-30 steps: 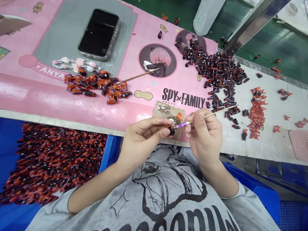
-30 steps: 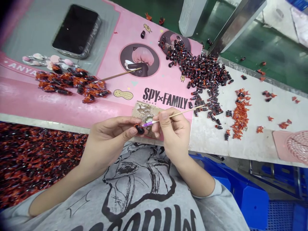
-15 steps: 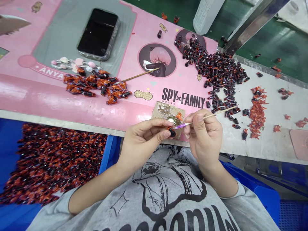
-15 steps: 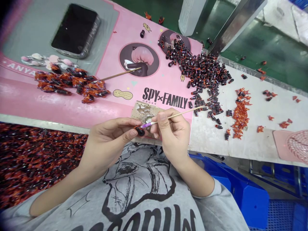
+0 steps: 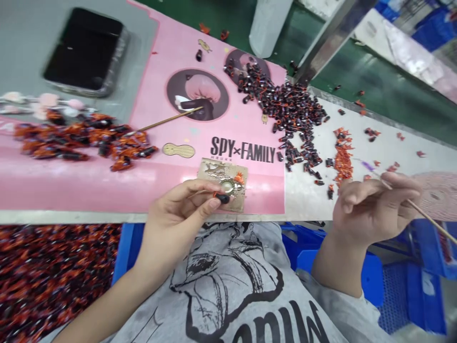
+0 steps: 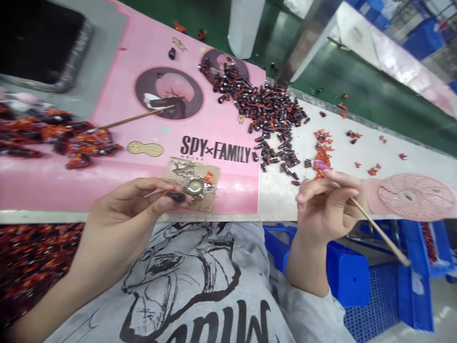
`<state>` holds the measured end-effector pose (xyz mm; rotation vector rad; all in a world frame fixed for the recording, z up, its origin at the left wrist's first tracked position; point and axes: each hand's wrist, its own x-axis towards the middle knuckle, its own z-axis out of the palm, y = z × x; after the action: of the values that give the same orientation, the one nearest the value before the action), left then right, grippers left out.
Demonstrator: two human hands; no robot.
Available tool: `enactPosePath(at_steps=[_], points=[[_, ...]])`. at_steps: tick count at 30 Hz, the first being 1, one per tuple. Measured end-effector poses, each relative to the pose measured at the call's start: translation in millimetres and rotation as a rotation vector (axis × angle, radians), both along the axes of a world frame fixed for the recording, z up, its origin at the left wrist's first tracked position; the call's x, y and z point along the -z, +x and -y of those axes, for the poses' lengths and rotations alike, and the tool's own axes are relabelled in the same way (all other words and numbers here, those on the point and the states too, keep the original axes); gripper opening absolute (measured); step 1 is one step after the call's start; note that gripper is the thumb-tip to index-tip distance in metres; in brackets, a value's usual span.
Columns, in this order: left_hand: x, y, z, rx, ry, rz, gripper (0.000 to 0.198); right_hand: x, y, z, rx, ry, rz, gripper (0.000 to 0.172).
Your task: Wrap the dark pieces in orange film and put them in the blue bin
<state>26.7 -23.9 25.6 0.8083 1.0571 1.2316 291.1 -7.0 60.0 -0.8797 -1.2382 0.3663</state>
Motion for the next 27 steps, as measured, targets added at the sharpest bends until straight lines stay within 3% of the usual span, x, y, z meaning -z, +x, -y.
enactPosePath(at_steps=[3, 6, 12, 16, 24, 27], points=[[0.3, 3, -1, 0.021, -0.045, -0.039, 0.014, -4.3, 47, 9, 0.379, 0.068, 0.291, 0.037], [-1.6, 8, -1, 0.051, -0.081, -0.054, 0.018, 1.9, 84, 16, 0.599, -0.116, 0.659, 0.048], [-5.2, 9, 2, 0.061, -0.098, -0.094, 0.021, 28.9, 124, 21, 0.496, -0.603, 1.005, 0.018], [-3.1, 10, 4, 0.043, -0.103, -0.112, 0.021, 40.8, 123, 28, 0.439, -0.743, 1.059, 0.011], [-3.6, 20, 0, 0.114, -0.043, -0.023, 0.012, 43.9, 117, 27, 0.46, -0.724, 0.975, 0.011], [-3.3, 24, -2, 0.206, -0.033, 0.085, 0.012, 30.5, 87, 20, 0.515, -0.577, 0.843, 0.009]])
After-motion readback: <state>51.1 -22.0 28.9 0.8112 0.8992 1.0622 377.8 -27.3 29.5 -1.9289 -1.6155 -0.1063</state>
